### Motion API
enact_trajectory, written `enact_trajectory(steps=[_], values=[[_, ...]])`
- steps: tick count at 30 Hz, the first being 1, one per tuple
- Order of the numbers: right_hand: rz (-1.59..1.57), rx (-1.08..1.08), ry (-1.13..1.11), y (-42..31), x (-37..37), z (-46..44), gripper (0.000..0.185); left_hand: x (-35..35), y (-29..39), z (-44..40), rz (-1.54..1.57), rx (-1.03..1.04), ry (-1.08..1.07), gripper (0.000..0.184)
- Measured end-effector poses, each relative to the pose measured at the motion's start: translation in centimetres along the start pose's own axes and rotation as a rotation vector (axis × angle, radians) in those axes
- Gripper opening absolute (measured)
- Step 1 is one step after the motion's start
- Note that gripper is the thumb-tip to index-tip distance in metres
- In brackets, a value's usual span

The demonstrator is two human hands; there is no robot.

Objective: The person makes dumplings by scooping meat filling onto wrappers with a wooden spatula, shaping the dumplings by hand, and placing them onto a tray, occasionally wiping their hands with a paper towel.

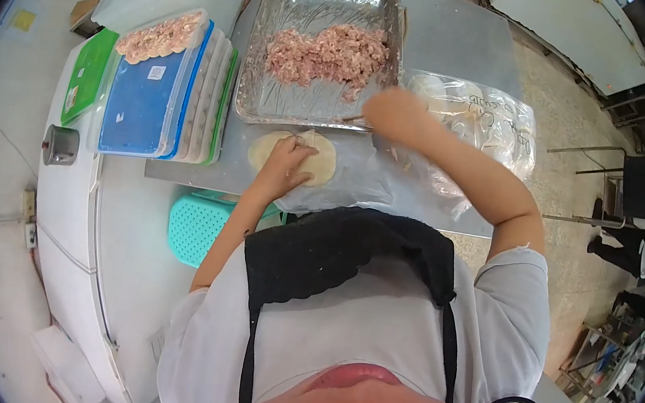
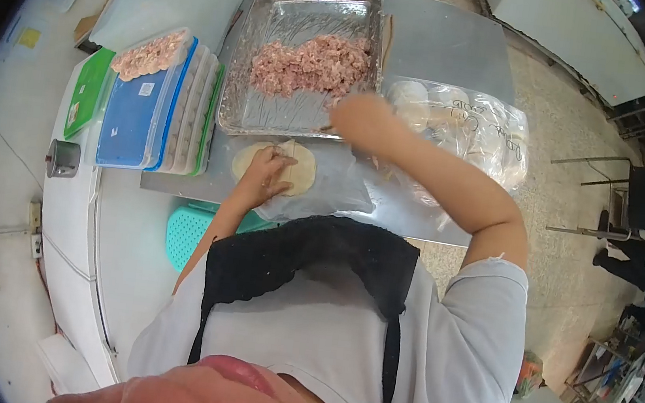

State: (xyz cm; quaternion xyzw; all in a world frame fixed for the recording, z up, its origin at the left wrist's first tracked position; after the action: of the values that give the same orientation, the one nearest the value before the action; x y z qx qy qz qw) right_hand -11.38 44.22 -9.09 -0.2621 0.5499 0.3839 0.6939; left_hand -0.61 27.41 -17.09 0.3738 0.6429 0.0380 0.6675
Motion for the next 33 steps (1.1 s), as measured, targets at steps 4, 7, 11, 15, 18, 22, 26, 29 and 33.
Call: enact_trajectory(steps=[4,7,11,15,18,22,26,29,33], values=[[-0.087,0.167,0.181,8.2,-0.3,-3.7,0.017,0.5,-2.5,0.3,0.192,-0.207,-0.077,0.019],[-0.075,-0.058,0.338,5.1,2.4,-3.7,0.017,-0.5,-3.0,0.5,0.302,-0.283,0.061,0.012],[-0.07,-0.153,0.064,0.1,2.3,-1.2,0.016,-4.3,-0.5,-0.3,0.031,-0.191,0.241,0.015],[-0.086,-0.004,0.188,6.6,0.1,-3.2,0.014,-4.9,-0.8,-0.8,0.037,-0.3,0.257,0.017],[-0.047,0.16,0.162,7.2,2.7,-4.7,0.015,-3.8,-2.2,-0.5,0.131,-0.375,0.239,0.017],[-0.01,-0.095,0.03,0.4,1.3,-1.0,0.014,-2.4,-3.8,-0.2,0.391,-0.553,0.053,0.014],[-0.096,0.042,0.125,6.0,0.1,-3.9,0.015,-3.0,-4.2,-0.3,0.743,-0.333,0.064,0.014],[-0.046,0.196,0.247,7.9,2.9,-6.2,0.016,-3.7,-4.3,-0.8,0.867,-0.233,0.044,0.015],[-0.097,0.024,0.036,1.2,4.8,-3.5,0.017,-6.3,-3.5,-0.8,0.566,-0.335,-0.032,0.013]])
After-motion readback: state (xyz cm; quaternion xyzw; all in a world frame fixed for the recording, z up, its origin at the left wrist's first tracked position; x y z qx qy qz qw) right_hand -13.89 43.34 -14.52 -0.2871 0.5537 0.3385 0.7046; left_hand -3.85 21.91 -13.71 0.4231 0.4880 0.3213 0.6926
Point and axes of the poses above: each hand's wrist, its own z-axis away from the middle knuckle, its own x-axis out of the palm, y = z × x, the point moved 6 cm from there along -z, towards the middle knuckle, and after that the axes turned 11 degrees about -y, right-handed, at the moved point
